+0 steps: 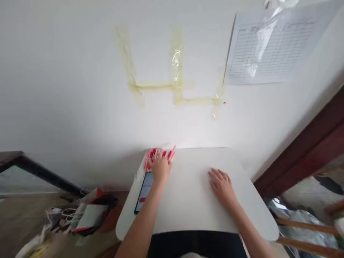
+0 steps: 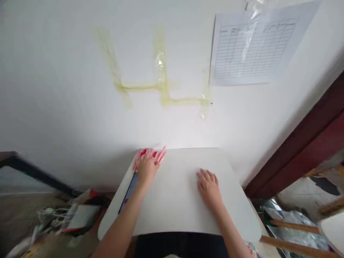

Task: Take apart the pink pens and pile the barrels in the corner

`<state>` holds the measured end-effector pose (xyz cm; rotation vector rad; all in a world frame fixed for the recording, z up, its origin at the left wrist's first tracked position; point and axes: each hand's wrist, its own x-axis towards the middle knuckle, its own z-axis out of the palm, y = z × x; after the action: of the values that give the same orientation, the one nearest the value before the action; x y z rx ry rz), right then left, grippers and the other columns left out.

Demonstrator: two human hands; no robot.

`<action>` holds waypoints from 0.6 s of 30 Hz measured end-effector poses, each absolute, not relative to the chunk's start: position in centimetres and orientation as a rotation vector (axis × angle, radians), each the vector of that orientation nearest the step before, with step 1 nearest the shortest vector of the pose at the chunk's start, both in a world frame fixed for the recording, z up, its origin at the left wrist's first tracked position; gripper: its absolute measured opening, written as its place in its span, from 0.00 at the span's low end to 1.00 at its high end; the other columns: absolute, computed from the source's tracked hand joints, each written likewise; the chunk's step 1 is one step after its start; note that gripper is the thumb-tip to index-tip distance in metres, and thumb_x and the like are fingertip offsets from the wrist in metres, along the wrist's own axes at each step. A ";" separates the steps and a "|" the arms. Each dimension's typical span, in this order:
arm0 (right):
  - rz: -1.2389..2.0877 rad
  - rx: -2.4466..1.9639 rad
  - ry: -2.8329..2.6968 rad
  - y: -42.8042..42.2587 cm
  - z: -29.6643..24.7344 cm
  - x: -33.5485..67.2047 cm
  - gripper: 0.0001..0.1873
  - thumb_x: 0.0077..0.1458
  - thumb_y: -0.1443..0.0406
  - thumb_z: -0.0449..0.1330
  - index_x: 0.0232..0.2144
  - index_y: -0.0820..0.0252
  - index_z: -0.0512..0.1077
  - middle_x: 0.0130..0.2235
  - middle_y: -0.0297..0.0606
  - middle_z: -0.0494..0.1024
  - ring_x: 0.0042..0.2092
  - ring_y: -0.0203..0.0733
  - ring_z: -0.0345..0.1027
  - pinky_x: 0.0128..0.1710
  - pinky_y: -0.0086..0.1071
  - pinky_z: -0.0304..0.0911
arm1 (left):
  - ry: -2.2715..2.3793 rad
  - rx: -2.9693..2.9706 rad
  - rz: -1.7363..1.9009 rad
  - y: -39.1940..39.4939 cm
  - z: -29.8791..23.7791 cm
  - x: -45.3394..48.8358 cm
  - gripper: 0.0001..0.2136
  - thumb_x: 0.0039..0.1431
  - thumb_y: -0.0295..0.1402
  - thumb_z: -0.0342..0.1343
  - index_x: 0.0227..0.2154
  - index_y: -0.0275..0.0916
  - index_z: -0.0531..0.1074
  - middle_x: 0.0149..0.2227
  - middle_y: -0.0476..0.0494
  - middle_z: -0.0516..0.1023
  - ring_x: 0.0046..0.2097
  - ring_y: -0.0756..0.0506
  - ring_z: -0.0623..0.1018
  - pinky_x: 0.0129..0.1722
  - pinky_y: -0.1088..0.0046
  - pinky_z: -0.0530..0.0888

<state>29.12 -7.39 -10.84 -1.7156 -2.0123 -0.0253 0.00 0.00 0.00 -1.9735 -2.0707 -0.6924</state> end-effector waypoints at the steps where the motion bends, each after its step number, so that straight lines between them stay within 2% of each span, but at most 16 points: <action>1: -0.009 -1.697 -1.980 -7.3 -10.7 29.2 0.22 0.65 0.63 0.51 0.60 0.52 0.68 0.64 0.38 0.68 0.65 0.55 0.57 0.64 0.58 0.56 | -2.045 -2.005 -0.704 -0.5 -0.2 0.8 0.06 0.56 0.27 0.57 0.34 0.40 0.78 0.60 0.39 0.74 0.62 0.34 0.69 0.64 0.42 0.58; 4: 0.027 -1.616 -1.893 -7.3 -10.4 29.5 0.24 0.66 0.64 0.50 0.63 0.51 0.64 0.64 0.40 0.68 0.63 0.52 0.59 0.61 0.53 0.61 | -1.920 -2.152 -0.752 -2.1 -1.1 3.0 0.07 0.59 0.28 0.55 0.30 0.41 0.77 0.57 0.41 0.76 0.62 0.37 0.70 0.64 0.45 0.61; 9: 0.047 -1.451 -1.822 -7.5 -9.7 29.8 0.26 0.66 0.63 0.49 0.65 0.47 0.59 0.65 0.39 0.65 0.63 0.50 0.58 0.59 0.52 0.65 | -1.830 -2.290 -0.831 -5.0 -4.3 5.5 0.08 0.63 0.27 0.52 0.31 0.41 0.75 0.56 0.41 0.77 0.59 0.39 0.73 0.64 0.43 0.62; 12: 0.051 -1.431 -1.901 -7.7 -9.5 29.6 0.27 0.66 0.64 0.49 0.66 0.44 0.59 0.66 0.37 0.65 0.63 0.51 0.59 0.59 0.52 0.65 | -1.857 -2.356 -0.868 -5.8 -6.4 5.9 0.08 0.64 0.27 0.51 0.34 0.41 0.75 0.55 0.41 0.77 0.59 0.38 0.73 0.64 0.39 0.61; 15: 0.057 -1.469 -1.977 -7.6 -9.7 29.3 0.28 0.66 0.64 0.50 0.66 0.44 0.59 0.66 0.36 0.65 0.62 0.51 0.59 0.58 0.51 0.66 | -1.862 -2.420 -0.886 -5.8 -8.1 5.8 0.10 0.63 0.23 0.50 0.34 0.41 0.75 0.55 0.42 0.77 0.61 0.38 0.72 0.65 0.38 0.59; 18: 0.039 -1.552 -2.016 -7.4 -10.0 28.9 0.27 0.65 0.64 0.52 0.65 0.45 0.62 0.66 0.38 0.65 0.62 0.53 0.59 0.58 0.52 0.65 | -1.881 -2.451 -0.929 -5.6 -8.8 5.5 0.09 0.61 0.22 0.53 0.35 0.42 0.75 0.55 0.43 0.77 0.62 0.38 0.71 0.65 0.38 0.58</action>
<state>28.86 -7.42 -10.01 -1.5525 -2.0165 0.0389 5.53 -5.56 -8.81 -2.4508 -1.8807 -0.9288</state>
